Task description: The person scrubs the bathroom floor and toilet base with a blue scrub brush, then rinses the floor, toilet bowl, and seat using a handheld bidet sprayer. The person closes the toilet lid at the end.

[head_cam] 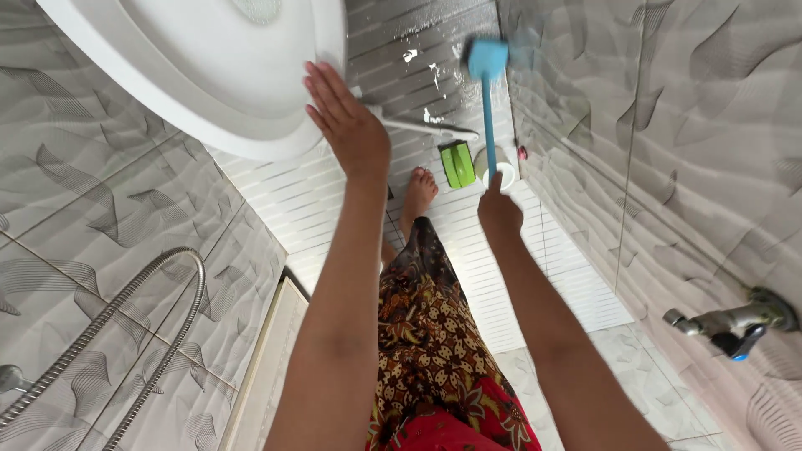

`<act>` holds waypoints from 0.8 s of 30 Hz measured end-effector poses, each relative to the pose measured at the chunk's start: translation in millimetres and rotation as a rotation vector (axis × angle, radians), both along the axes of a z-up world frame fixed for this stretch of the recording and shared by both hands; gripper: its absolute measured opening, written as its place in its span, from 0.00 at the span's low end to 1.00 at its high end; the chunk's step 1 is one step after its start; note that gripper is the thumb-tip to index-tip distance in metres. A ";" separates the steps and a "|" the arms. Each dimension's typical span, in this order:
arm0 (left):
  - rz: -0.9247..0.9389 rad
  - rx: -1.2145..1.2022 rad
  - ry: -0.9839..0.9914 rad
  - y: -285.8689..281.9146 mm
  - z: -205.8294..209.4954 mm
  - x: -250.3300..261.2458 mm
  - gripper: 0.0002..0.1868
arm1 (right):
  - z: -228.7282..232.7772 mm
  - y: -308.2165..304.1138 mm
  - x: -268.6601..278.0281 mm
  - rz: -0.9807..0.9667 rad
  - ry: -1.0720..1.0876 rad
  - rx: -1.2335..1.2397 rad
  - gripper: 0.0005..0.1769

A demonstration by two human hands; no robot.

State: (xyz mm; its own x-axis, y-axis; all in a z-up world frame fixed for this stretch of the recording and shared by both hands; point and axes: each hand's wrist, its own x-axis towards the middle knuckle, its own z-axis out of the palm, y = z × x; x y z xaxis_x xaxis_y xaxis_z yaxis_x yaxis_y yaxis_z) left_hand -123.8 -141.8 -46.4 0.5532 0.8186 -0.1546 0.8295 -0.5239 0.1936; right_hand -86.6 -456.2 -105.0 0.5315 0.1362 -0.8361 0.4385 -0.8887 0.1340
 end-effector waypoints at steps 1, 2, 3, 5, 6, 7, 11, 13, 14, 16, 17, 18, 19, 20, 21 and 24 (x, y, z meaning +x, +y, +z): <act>-0.024 -0.034 -0.005 -14.8 4.0 -8.1 0.45 | -12.8 10.1 15.7 0.000 -0.056 0.077 0.38; -0.047 -0.069 -0.010 -29.9 8.3 -17.9 0.44 | -25.9 20.6 32.0 0.001 -0.113 0.155 0.37; -0.064 -0.100 -0.010 -43.6 12.5 -30.1 0.44 | -37.6 30.7 42.5 -0.008 -0.078 0.128 0.38; -0.019 -0.235 -0.019 -64.5 18.5 -54.0 0.44 | -45.6 39.7 36.2 0.038 -0.062 0.110 0.40; 0.001 -0.303 -0.024 -71.7 22.4 -68.2 0.44 | -42.2 38.0 20.0 0.093 -0.082 0.120 0.41; 0.009 -0.339 -0.015 -78.8 26.5 -81.5 0.45 | -32.2 28.9 -2.7 0.145 -0.110 0.127 0.42; 0.018 -0.395 0.018 -102.3 41.4 -128.7 0.44 | 20.5 -19.9 -108.8 0.040 0.213 -0.062 0.46; 0.007 -0.391 0.040 -107.0 40.8 -146.4 0.44 | 18.5 -19.2 -114.6 0.114 0.085 0.026 0.46; 0.003 -0.393 0.051 -108.3 39.5 -154.3 0.43 | 10.9 -10.3 -105.5 0.149 0.021 0.068 0.46; 0.002 -0.396 0.063 -113.6 36.9 -167.5 0.43 | -19.9 23.7 -61.4 0.086 -0.061 0.176 0.43; 0.003 -0.392 0.061 -115.0 34.5 -171.6 0.43 | -38.1 44.4 -34.7 0.035 -0.063 0.176 0.42; 0.005 -0.388 0.059 -116.3 32.5 -174.9 0.44 | -53.1 63.7 -10.9 0.073 -0.071 0.143 0.46; 0.019 -0.399 0.057 -117.0 31.9 -178.9 0.44 | -61.1 77.9 0.6 0.038 -0.058 0.125 0.45; 0.033 -0.410 0.055 -117.5 32.1 -182.4 0.45 | -62.7 86.7 3.5 0.003 -0.044 0.108 0.45; 0.041 -0.424 0.052 -118.1 33.0 -184.9 0.46 | -56.7 86.8 -3.6 0.053 -0.074 0.141 0.45; 0.046 -0.443 0.036 -120.4 40.1 -189.8 0.46 | -2.9 48.4 -73.3 0.086 0.026 0.083 0.49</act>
State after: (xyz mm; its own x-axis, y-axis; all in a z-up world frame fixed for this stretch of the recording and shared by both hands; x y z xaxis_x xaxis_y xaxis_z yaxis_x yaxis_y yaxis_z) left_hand -313.5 -262.2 -6.2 0.5055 0.6924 -0.5148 0.8603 -0.3594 0.3615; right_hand -159.9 -407.8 -107.9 0.4934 0.2493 -0.8333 0.5157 -0.8554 0.0495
